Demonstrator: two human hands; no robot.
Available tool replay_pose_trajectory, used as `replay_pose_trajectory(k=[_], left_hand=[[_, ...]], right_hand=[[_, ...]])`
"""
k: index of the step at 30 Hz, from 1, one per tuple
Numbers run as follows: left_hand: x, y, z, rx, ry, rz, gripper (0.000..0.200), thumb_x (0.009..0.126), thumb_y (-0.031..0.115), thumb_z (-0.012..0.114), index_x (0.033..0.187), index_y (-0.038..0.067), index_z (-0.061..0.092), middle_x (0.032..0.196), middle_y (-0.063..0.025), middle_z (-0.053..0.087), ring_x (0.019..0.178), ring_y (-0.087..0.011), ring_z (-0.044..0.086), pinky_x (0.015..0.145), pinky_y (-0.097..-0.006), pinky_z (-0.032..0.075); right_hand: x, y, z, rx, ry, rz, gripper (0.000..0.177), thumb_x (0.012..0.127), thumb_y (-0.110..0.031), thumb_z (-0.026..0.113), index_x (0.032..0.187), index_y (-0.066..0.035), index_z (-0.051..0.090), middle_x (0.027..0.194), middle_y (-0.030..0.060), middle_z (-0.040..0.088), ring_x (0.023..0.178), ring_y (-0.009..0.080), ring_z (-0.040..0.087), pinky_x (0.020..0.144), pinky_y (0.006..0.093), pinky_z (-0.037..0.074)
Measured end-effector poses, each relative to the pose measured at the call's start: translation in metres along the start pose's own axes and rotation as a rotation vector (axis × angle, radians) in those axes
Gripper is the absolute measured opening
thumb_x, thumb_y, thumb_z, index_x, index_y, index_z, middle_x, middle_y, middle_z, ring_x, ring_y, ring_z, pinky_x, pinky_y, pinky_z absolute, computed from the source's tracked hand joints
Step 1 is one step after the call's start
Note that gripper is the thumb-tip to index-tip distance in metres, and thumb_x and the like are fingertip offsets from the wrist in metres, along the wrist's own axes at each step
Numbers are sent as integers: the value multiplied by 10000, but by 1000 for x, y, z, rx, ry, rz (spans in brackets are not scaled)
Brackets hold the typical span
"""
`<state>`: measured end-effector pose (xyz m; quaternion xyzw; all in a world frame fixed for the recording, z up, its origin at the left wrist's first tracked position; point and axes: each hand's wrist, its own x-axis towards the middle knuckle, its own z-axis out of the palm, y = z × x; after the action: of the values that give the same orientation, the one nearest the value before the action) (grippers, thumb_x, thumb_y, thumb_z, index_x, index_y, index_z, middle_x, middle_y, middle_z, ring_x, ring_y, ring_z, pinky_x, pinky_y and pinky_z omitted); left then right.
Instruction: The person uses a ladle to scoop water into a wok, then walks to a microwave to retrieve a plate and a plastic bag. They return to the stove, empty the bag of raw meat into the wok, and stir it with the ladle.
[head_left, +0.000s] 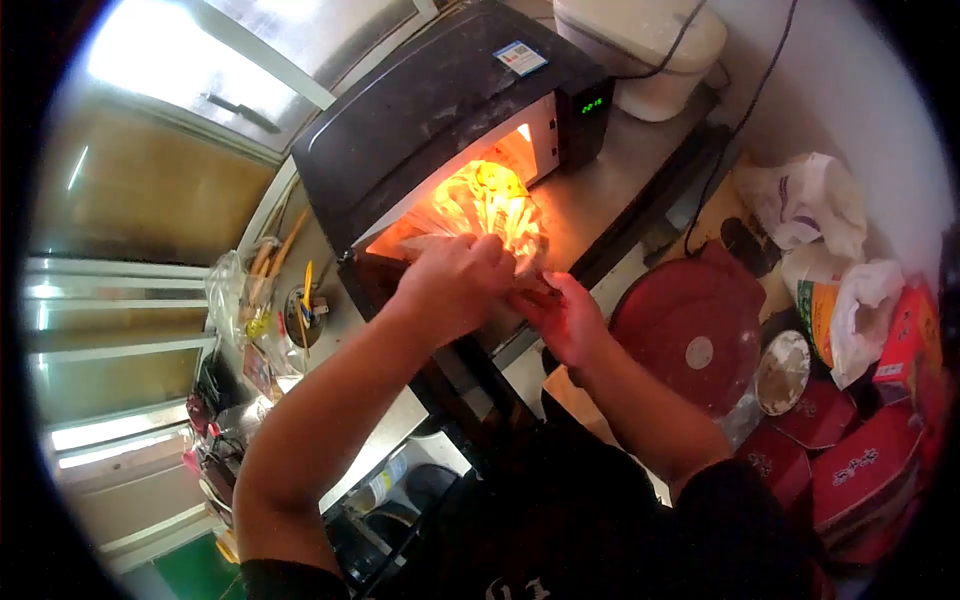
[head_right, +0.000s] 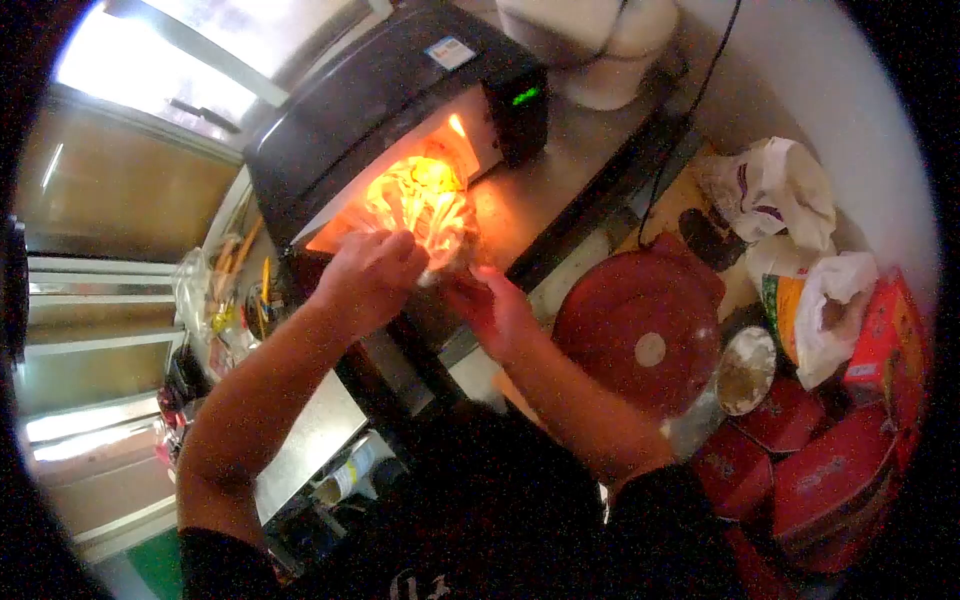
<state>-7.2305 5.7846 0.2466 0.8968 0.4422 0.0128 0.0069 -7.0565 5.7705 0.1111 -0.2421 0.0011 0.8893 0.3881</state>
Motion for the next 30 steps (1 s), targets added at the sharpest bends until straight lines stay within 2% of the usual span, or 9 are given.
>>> replay_pose_trajectory(k=[11,15,20,23,24,26,27,29,30], left_hand=[[7,95,-52,-163,26,184,176,762,195,621,846,42,645,820,-89,566,743,-237,618,629,-368,521],[-6,115,-100,-175,238,257,134,645,191,626,729,89,602,767,-54,491,666,-163,522,520,-270,419],[-54,94,-185,71,463,206,146,779,210,660,795,66,645,762,-56,574,615,-172,528,487,-308,405],[-103,53,-230,-257,693,-511,138,889,133,598,931,44,694,856,-63,680,823,-212,631,766,-313,510],[-118,32,-250,158,538,-420,132,813,-32,635,940,-9,665,934,-78,646,836,-173,617,720,-266,514],[-166,9,-248,-257,861,-611,138,796,-78,646,914,-6,656,923,-69,639,858,-153,595,758,-261,502],[-206,-5,-267,-1,500,-791,133,837,87,681,939,2,667,993,-83,678,936,-231,620,920,-333,472],[-239,10,-265,367,406,-915,126,807,-37,647,926,2,630,898,-59,649,877,-154,599,827,-296,496],[-257,14,-256,132,494,-878,114,824,-16,648,934,4,628,867,-51,645,852,-168,600,814,-315,499]], right_hand=[[-137,-26,9,-61,244,-93,365,930,-206,526,1235,-6,525,1210,160,592,1118,310,567,1024,448,427],[-180,-48,30,55,105,-73,445,912,-152,530,1319,10,451,1262,167,561,1160,314,550,1037,449,412],[-197,-67,127,-382,-214,-120,513,888,-92,555,1363,35,411,1319,187,524,1206,344,526,1040,460,410],[-190,-65,182,-534,-334,-94,506,895,-126,567,1355,37,431,1304,214,535,1119,345,587,970,458,473],[-175,-65,189,-526,-331,-100,506,895,-126,567,1355,37,431,1304,214,535,1119,345,587,970,458,473],[-134,-69,190,-730,-207,10,485,899,-197,581,1303,53,486,1288,239,545,1040,352,628,873,400,526],[-103,-69,167,-671,-148,56,439,905,-219,582,1251,43,517,1243,228,565,1011,337,634,849,393,531],[-32,-54,96,-613,26,134,367,920,-253,578,1170,14,550,1139,194,592,943,306,639,806,386,536],[-3,-42,66,-612,141,171,337,928,-265,573,1140,-4,553,1079,171,600,904,290,638,787,386,536]])
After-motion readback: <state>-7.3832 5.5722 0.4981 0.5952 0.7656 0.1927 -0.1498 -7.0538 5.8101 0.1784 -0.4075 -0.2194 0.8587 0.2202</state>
